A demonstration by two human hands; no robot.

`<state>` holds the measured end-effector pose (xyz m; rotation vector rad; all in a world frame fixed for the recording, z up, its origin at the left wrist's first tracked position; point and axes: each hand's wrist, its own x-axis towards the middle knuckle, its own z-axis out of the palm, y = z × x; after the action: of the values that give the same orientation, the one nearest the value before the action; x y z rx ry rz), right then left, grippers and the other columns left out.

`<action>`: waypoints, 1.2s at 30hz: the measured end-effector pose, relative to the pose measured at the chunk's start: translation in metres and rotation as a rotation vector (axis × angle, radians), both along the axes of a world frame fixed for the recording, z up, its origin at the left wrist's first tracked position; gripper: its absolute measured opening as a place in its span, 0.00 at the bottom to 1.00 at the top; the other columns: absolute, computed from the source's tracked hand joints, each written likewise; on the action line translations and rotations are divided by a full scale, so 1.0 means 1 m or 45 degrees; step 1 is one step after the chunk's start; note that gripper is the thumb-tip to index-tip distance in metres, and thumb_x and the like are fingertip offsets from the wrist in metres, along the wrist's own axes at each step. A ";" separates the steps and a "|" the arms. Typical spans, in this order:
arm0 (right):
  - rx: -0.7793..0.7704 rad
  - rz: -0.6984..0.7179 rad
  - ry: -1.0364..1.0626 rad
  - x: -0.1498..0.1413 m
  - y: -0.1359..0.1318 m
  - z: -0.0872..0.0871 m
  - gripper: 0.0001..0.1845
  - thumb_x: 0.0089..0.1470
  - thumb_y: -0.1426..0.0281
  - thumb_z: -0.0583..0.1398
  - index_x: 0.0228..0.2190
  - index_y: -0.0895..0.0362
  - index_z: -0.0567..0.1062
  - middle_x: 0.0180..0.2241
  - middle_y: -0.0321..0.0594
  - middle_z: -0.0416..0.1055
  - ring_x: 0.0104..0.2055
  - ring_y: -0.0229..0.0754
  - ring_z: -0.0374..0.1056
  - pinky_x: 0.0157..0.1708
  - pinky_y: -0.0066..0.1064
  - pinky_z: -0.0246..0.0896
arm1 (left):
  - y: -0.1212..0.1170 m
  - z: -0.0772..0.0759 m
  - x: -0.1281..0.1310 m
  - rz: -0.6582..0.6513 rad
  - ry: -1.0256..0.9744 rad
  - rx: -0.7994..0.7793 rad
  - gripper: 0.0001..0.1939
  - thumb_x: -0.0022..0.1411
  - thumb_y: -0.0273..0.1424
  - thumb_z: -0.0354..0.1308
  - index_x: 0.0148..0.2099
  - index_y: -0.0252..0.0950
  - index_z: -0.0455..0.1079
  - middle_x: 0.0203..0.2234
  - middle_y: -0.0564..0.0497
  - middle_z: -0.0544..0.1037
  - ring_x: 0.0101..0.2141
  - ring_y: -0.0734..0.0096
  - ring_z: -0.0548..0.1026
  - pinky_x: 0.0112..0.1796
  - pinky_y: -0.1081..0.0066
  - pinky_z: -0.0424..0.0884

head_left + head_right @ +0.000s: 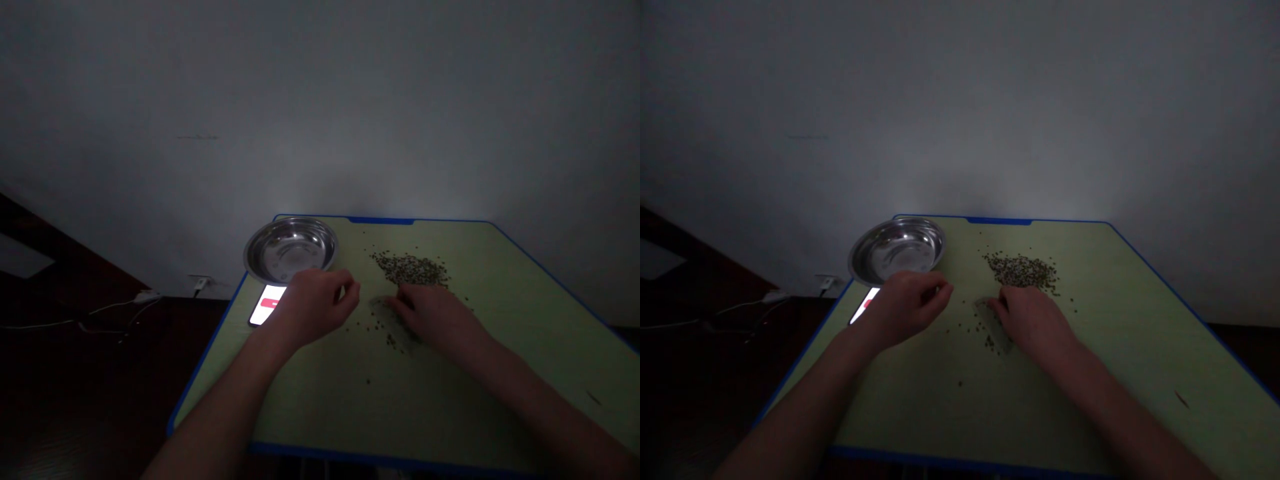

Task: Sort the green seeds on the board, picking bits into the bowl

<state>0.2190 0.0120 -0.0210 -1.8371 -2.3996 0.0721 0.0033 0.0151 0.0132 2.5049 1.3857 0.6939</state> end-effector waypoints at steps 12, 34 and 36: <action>-0.043 0.227 0.056 -0.025 0.031 0.012 0.14 0.60 0.62 0.56 0.28 0.55 0.77 0.27 0.43 0.76 0.29 0.45 0.71 0.28 0.33 0.56 | 0.000 -0.001 -0.001 0.010 0.019 -0.013 0.14 0.62 0.33 0.50 0.25 0.35 0.67 0.15 0.57 0.65 0.18 0.78 0.61 0.24 0.72 0.51; 0.092 0.005 0.428 0.012 0.059 0.004 0.11 0.58 0.69 0.56 0.33 0.56 0.79 0.30 0.42 0.79 0.32 0.43 0.72 0.32 0.32 0.61 | 0.000 0.001 -0.002 0.042 0.027 -0.033 0.15 0.62 0.34 0.49 0.26 0.35 0.70 0.16 0.55 0.69 0.19 0.78 0.63 0.24 0.73 0.52; 0.127 -0.025 0.431 0.009 0.060 -0.002 0.10 0.59 0.68 0.57 0.35 0.57 0.79 0.31 0.42 0.78 0.33 0.43 0.73 0.33 0.34 0.63 | 0.001 0.001 -0.002 0.041 0.022 -0.023 0.15 0.62 0.34 0.49 0.26 0.35 0.70 0.16 0.55 0.69 0.19 0.78 0.63 0.24 0.73 0.51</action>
<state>0.2284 0.0723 -0.0226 -1.6517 -2.1148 0.2363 0.0010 0.0158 0.0138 2.4856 1.4342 0.6642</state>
